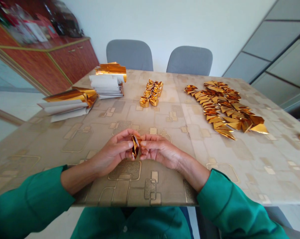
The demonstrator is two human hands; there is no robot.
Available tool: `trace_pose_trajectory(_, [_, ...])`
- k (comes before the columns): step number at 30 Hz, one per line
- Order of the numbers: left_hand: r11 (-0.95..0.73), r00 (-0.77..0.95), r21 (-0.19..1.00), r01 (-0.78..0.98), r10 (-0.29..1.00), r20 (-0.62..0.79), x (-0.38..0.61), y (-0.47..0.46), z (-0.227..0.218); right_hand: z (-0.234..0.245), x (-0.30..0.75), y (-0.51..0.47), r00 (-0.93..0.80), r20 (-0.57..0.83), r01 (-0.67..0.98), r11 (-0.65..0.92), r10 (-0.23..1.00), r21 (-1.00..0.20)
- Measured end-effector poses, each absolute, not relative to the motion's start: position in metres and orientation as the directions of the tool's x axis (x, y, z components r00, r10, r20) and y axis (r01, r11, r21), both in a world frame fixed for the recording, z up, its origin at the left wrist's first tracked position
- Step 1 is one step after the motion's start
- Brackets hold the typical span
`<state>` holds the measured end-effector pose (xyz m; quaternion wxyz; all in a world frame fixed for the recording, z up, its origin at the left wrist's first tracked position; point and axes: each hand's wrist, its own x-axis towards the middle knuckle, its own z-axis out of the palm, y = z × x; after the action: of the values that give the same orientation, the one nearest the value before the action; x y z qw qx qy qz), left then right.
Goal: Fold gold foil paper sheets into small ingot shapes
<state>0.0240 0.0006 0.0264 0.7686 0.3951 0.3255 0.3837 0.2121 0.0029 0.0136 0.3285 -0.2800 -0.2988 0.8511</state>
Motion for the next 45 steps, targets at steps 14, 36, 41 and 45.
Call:
trace_pose_trajectory(14, [0.605, 0.537, 0.617, -0.503, 0.778, -0.324, 0.022, 0.008, 0.02, 0.015, 0.214, 0.005, -0.617, -0.28, -0.414, -0.606, 0.735, -0.679])
trace_pose_trajectory(36, [0.368, 0.357, 0.888, -0.277, 0.897, -0.26, 0.027, -0.001, 0.03, 0.01, 0.207, 0.003, -0.625, -0.274, -0.446, -0.622, 0.731, -0.644])
trace_pose_trajectory(41, [0.366, 0.412, 0.886, -0.286, 0.882, -0.231, 0.025, -0.001, 0.025, 0.011, 0.206, 0.002, -0.632, -0.263, -0.442, -0.618, 0.729, -0.65])
trace_pose_trajectory(45, [0.381, 0.422, 0.883, -0.274, 0.873, -0.246, 0.024, 0.001, 0.025, 0.01, 0.206, 0.004, -0.63, -0.277, -0.427, -0.621, 0.726, -0.657])
